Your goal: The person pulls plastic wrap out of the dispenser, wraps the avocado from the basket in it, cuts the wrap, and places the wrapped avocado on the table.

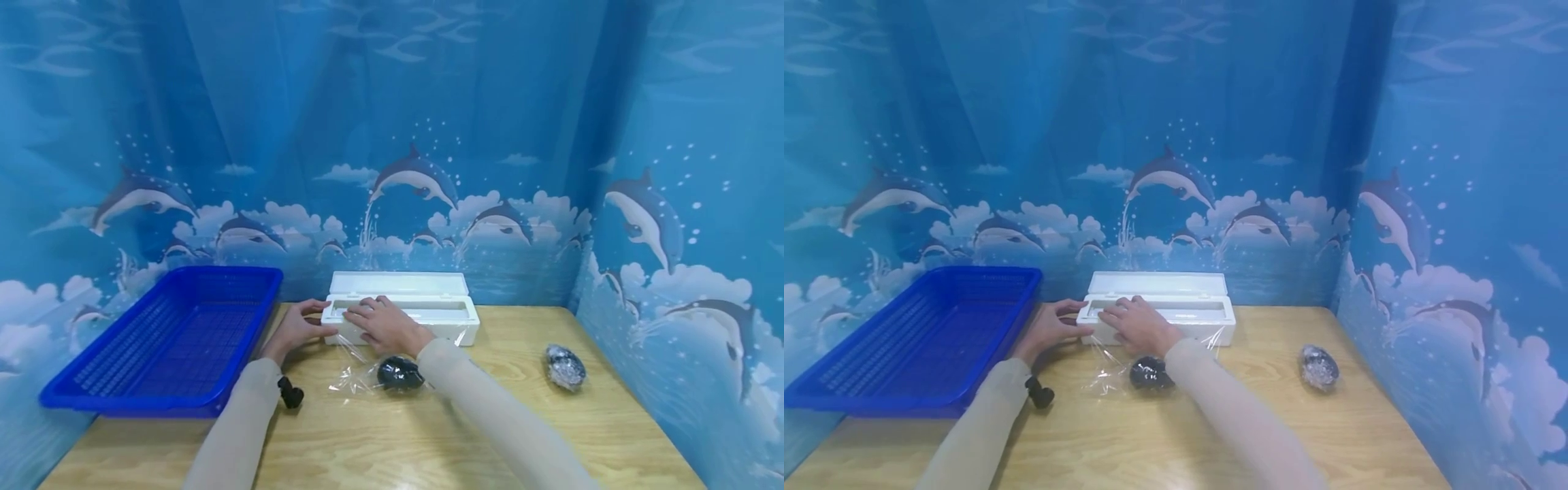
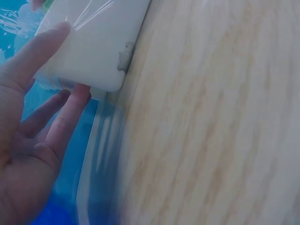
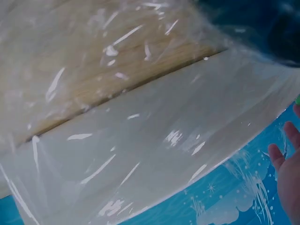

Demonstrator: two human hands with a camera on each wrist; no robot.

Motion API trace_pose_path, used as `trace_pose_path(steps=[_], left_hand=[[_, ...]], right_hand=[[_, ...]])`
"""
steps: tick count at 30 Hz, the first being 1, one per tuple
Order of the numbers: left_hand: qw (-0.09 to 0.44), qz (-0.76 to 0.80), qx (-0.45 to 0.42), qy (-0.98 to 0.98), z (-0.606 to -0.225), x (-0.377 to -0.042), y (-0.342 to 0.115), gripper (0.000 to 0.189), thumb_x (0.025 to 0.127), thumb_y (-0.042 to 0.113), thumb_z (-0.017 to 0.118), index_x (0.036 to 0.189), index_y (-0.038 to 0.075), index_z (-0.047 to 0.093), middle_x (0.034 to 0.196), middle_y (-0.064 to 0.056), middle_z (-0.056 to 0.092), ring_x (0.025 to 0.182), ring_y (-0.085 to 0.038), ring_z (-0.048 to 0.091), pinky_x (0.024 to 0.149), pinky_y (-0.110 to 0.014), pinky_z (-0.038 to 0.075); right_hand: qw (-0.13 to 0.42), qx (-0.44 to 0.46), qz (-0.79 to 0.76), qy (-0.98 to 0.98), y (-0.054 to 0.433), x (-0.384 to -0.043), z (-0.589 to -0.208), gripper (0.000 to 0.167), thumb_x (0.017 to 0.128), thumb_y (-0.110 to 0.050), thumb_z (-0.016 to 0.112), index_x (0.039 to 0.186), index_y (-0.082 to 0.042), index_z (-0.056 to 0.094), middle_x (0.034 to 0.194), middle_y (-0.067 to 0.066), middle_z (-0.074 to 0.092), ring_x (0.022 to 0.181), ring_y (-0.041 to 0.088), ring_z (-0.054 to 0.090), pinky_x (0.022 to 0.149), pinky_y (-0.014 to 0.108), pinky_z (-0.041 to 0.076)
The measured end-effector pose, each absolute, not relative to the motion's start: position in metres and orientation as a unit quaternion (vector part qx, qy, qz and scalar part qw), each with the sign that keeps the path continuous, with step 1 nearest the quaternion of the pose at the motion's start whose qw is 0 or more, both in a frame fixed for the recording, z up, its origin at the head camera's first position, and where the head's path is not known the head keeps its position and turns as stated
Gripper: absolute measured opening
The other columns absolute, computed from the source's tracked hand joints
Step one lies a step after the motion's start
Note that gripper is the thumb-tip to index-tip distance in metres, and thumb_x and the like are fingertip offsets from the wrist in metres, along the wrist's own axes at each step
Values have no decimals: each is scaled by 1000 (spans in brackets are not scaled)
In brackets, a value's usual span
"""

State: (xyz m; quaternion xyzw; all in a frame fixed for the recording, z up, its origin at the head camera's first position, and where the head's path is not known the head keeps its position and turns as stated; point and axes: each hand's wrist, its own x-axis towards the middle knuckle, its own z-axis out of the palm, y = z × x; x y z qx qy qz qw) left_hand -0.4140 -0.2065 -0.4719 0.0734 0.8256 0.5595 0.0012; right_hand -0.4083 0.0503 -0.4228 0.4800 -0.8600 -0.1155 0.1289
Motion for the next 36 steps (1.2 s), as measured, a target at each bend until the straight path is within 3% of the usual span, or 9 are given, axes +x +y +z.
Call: trace_pose_path(steps=[15,36], left_hand=[[-5,574,82,815,-473,-415,-206,67,80,24,90,138,6,61,150,-20,56,126,-42,64,93,-41,63],[-10,549,67,833,-474,-412,-205,68,81,31,89,139,9,61,149,-19,57,128,-39,64,99,-44,60]], right_hand=[[161,444,-145,-869,38,-405,-428,53,107,-36,51,157,-23,42,157,-1,51,143,23,47,121,47,41],[161,450,-104,-872,48,-397,-428,50,104,-28,53,154,-21,48,151,2,56,139,25,51,118,48,43]])
